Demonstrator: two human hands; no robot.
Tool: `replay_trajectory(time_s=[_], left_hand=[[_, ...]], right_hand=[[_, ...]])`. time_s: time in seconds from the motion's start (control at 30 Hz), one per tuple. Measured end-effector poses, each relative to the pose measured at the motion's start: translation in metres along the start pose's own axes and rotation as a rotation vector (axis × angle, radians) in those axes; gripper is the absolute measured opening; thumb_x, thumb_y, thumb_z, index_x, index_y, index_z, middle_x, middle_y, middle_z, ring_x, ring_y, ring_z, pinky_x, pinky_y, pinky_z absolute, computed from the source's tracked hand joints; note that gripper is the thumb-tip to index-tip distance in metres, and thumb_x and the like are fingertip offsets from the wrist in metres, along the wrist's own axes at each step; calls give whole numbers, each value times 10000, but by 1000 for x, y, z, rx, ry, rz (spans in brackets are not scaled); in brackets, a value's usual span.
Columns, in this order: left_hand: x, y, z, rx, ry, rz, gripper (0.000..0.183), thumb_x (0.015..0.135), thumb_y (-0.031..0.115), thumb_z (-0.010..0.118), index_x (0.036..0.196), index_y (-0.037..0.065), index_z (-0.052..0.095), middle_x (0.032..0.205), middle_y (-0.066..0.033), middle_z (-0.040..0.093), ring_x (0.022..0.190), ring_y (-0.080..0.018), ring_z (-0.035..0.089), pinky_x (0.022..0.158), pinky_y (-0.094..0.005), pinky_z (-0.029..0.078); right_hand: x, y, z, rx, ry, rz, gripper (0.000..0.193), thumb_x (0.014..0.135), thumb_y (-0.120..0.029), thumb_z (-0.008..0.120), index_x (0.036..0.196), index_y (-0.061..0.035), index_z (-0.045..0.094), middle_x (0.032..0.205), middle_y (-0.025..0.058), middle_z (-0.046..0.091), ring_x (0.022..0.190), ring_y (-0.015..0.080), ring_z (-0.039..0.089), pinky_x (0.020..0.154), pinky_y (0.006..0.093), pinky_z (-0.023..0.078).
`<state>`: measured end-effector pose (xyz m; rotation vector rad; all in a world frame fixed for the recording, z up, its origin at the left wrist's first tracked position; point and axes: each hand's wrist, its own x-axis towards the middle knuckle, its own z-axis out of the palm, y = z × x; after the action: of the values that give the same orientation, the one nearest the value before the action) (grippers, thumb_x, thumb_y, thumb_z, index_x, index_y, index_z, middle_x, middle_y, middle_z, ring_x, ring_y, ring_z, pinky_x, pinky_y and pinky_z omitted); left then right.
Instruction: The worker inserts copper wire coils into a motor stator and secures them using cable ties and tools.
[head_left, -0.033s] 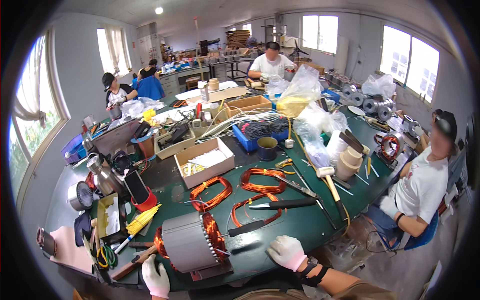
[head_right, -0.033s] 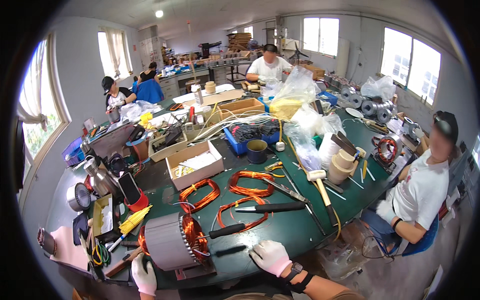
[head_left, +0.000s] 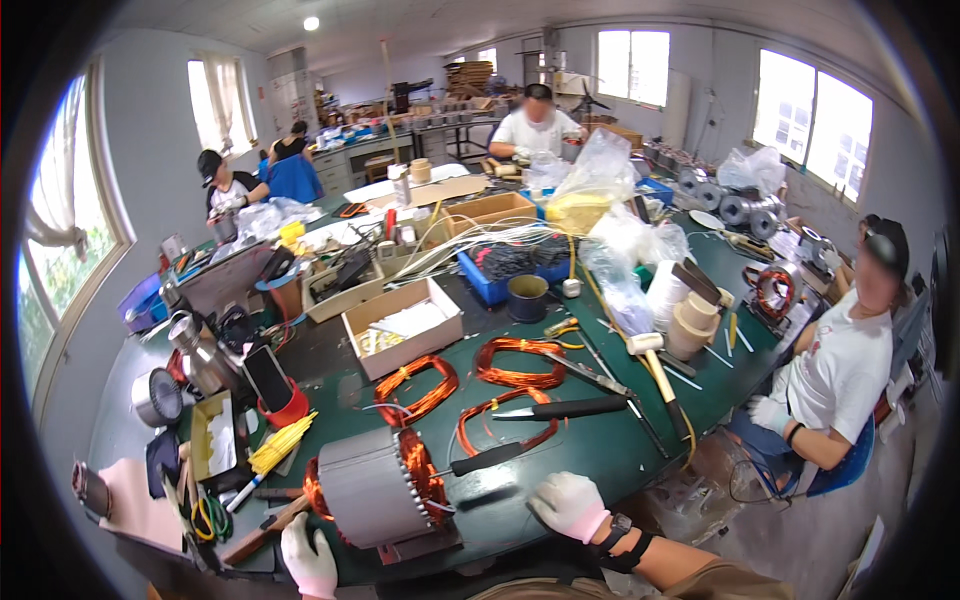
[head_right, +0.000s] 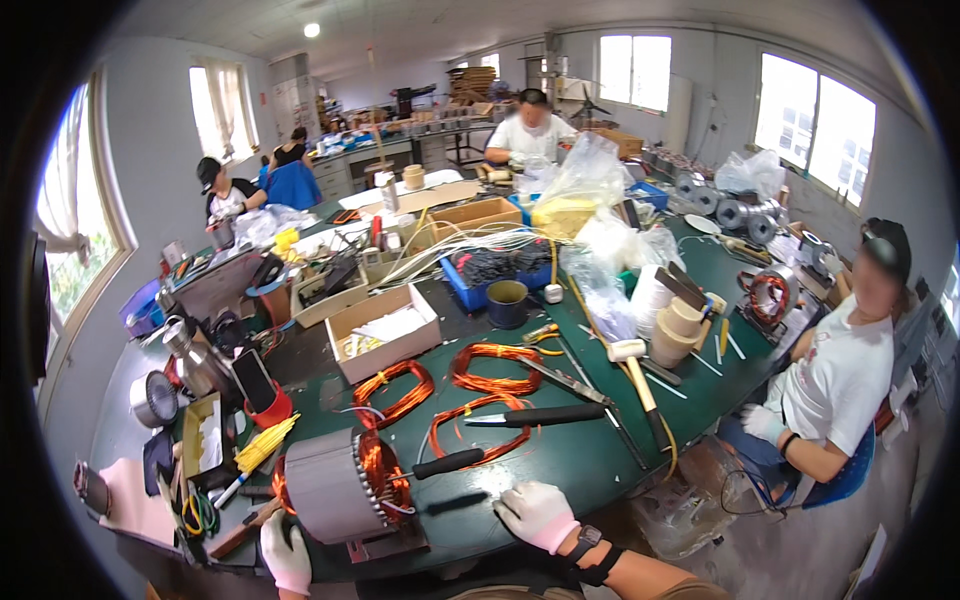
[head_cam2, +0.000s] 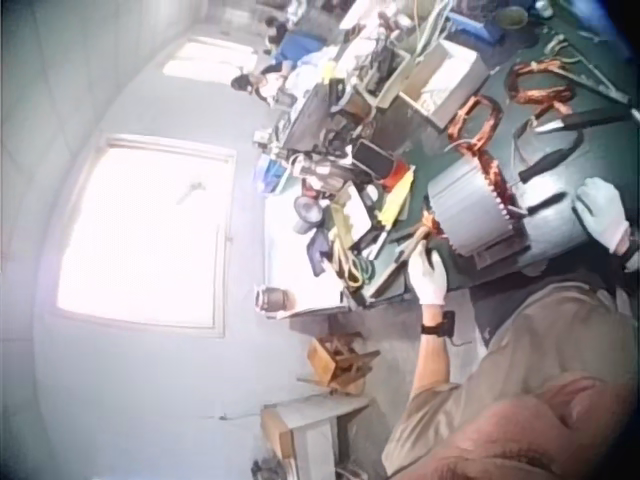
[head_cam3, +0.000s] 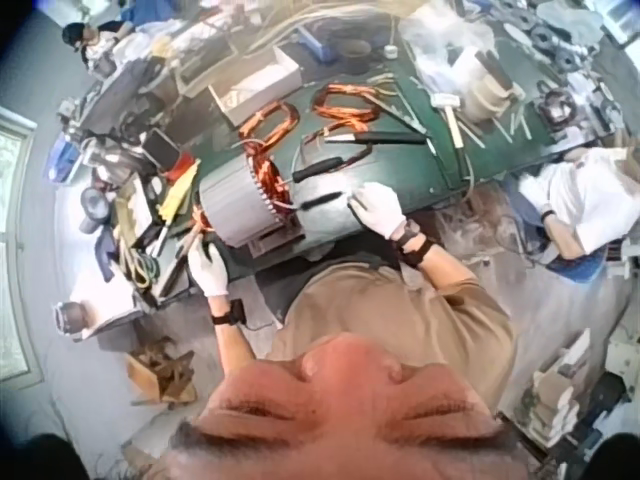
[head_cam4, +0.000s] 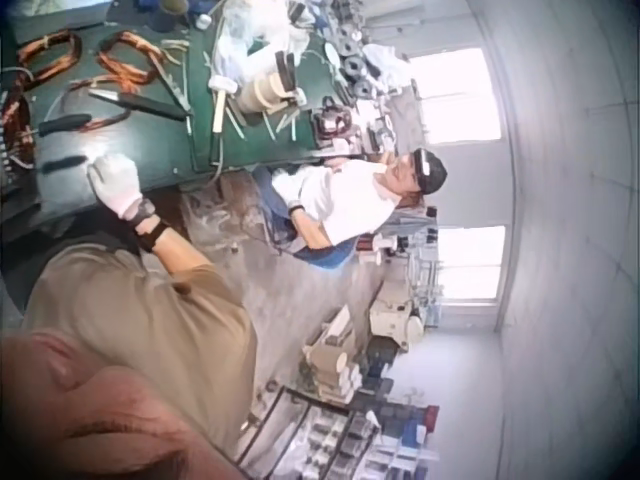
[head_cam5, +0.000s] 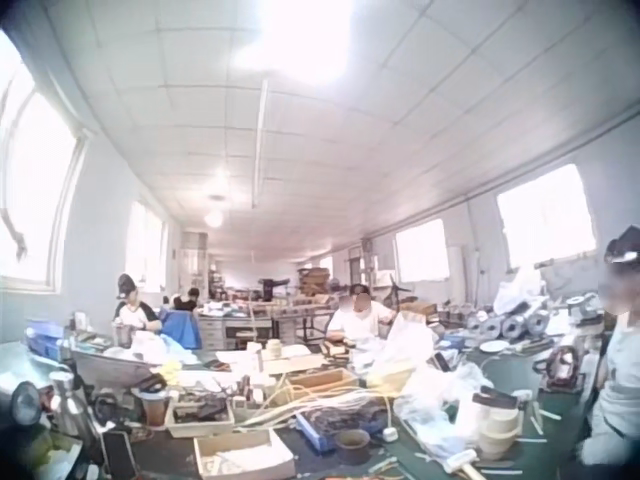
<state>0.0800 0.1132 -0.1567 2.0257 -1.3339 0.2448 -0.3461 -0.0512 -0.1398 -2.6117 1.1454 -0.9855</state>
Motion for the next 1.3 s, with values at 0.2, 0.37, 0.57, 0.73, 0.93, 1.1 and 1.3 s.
replay_trajectory(time_s=[0.2, 0.37, 0.57, 0.73, 0.93, 1.1, 1.3], left_hand=[[10, 20, -13, 83, -21, 91, 355, 979, 172, 652, 1279, -16, 672, 1246, -230, 698, 1158, -401, 657, 1036, -459, 503], [13, 24, -12, 76, -10, 85, 343, 975, 160, 648, 1269, -14, 677, 1228, -233, 701, 1135, -407, 664, 1022, -458, 512], [-2, -1, 4, -11, 61, -24, 360, 881, 6, 637, 1239, -31, 645, 1157, -216, 670, 1117, -403, 629, 1013, -458, 483], [1, 8, 2, -36, 56, -45, 332, 891, 1, 630, 1220, -32, 656, 1152, -214, 677, 1107, -396, 638, 1002, -454, 491], [0, 1, 1, -2, 83, -38, 288, 904, 10, 630, 1187, -30, 668, 1125, -209, 689, 1078, -396, 645, 983, -453, 499], [6, 8, 5, -1, 95, 16, 270, 900, 19, 638, 1163, -30, 675, 1096, -198, 699, 1045, -390, 659, 943, -453, 515], [2, 5, 4, -2, 55, -16, 285, 881, 8, 645, 1164, -21, 674, 1087, -183, 697, 1037, -389, 654, 941, -448, 515]], right_hand=[[4, 1, -6, -7, -59, 24, 234, 917, -239, 717, 753, -83, 661, 701, 99, 586, 668, 315, 636, 610, 442, 526], [-1, 6, -2, -11, -28, -4, 214, 909, -239, 724, 769, -88, 665, 715, 100, 593, 667, 315, 637, 609, 442, 526], [-2, 3, 0, -13, -18, -8, 200, 900, -239, 728, 777, -91, 673, 716, 100, 597, 669, 317, 639, 606, 441, 528], [-4, 2, 1, -32, 9, -8, 204, 899, -237, 722, 760, -96, 674, 707, 101, 599, 676, 315, 644, 603, 439, 528], [1, -2, 1, -46, -6, -5, 207, 896, -233, 718, 753, -90, 673, 707, 104, 604, 678, 316, 645, 601, 437, 525], [-2, 2, -3, -28, 0, 25, 219, 877, -233, 733, 735, -86, 656, 710, 110, 608, 666, 324, 641, 607, 449, 520], [0, 1, -2, -48, -1, 29, 241, 856, -223, 754, 706, -89, 622, 695, 100, 591, 657, 317, 632, 586, 443, 512]])
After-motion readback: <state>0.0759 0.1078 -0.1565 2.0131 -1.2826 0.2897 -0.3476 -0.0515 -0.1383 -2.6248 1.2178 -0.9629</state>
